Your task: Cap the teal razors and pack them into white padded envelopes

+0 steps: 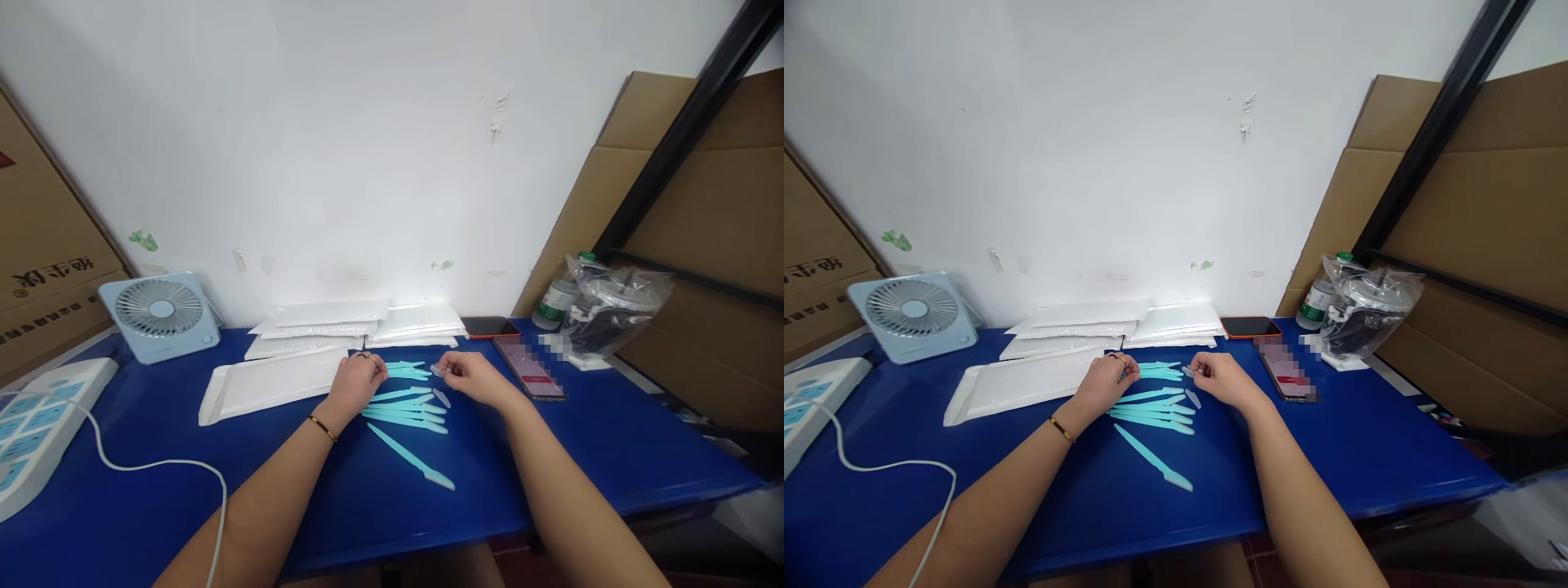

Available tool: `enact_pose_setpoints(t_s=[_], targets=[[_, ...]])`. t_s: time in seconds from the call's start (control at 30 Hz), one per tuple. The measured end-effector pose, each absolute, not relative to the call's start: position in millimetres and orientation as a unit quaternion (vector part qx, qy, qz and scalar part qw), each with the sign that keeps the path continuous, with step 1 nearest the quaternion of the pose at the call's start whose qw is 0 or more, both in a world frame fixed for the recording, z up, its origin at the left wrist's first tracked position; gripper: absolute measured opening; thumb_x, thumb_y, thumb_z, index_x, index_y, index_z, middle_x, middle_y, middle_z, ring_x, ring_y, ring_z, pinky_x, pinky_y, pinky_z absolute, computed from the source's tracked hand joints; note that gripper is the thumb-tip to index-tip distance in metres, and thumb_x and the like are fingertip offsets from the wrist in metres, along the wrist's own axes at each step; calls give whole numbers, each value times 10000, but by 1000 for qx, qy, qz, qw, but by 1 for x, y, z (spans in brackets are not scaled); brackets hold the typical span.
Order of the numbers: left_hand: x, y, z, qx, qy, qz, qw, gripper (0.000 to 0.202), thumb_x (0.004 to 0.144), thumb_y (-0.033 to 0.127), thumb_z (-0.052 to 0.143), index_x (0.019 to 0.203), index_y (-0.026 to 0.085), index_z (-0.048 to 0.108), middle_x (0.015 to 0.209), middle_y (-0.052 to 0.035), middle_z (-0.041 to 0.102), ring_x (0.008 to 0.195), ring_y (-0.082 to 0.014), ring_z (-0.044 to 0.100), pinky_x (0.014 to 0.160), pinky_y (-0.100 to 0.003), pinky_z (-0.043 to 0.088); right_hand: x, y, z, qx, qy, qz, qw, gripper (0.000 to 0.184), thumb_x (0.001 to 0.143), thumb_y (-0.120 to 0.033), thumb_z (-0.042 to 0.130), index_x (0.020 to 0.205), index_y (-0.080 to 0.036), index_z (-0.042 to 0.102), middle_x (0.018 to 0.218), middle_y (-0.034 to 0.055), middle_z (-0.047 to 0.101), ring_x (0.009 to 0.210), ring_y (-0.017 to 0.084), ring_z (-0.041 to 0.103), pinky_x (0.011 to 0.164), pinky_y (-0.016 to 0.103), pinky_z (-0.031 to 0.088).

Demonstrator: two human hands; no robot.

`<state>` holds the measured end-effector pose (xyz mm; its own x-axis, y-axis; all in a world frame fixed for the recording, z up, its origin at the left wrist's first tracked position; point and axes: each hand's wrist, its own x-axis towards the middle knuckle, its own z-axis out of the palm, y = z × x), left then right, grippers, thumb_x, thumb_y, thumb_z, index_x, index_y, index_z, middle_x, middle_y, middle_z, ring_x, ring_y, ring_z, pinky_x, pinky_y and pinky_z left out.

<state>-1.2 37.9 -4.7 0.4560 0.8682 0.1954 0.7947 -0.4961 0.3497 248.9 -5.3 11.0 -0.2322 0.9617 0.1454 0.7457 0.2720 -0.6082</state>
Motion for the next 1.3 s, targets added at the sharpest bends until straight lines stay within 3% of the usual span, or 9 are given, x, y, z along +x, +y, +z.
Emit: enact_pose_setpoints(t_s=[0.4,0.6,0.9,1.13,1.3], targets=[[0,33,1,861,466,175,106,130,829,293,529,820,211,630,863,-24,654,874,-185,571,770,-305,398,239,-9,13,-534,-761,252,270,158,765,-263,518,800,-171,642,607,-16,559,539,104,473,509,202,349],[-1,27,3,895,397,138,152,156,815,309,546,739,219,648,771,17,656,731,-137,579,712,-258,393,244,-10,16,-510,-754,343,230,210,800,-311,506,818,-155,647,622,11,609,558,129,559,532,218,408],[4,35,-12,886,444,126,46,275,891,292,436,1083,278,633,997,-47,603,974,-194,552,794,-298,385,249,-4,5,-591,-767,205,145,110,645,-278,662,709,-191,644,661,6,630,600,148,565,518,216,358],[8,40,-16,859,483,148,79,141,827,317,546,844,230,655,933,-36,606,948,-205,547,792,-311,388,242,-5,2,-623,-766,105,114,62,632,-187,591,650,-204,647,691,28,654,625,164,559,514,231,322],[5,41,-16,852,485,169,98,125,815,315,553,802,232,646,889,-23,614,912,-202,551,778,-317,387,242,-4,7,-594,-764,156,195,110,686,-168,534,723,-188,636,685,11,637,608,130,544,546,217,352]])
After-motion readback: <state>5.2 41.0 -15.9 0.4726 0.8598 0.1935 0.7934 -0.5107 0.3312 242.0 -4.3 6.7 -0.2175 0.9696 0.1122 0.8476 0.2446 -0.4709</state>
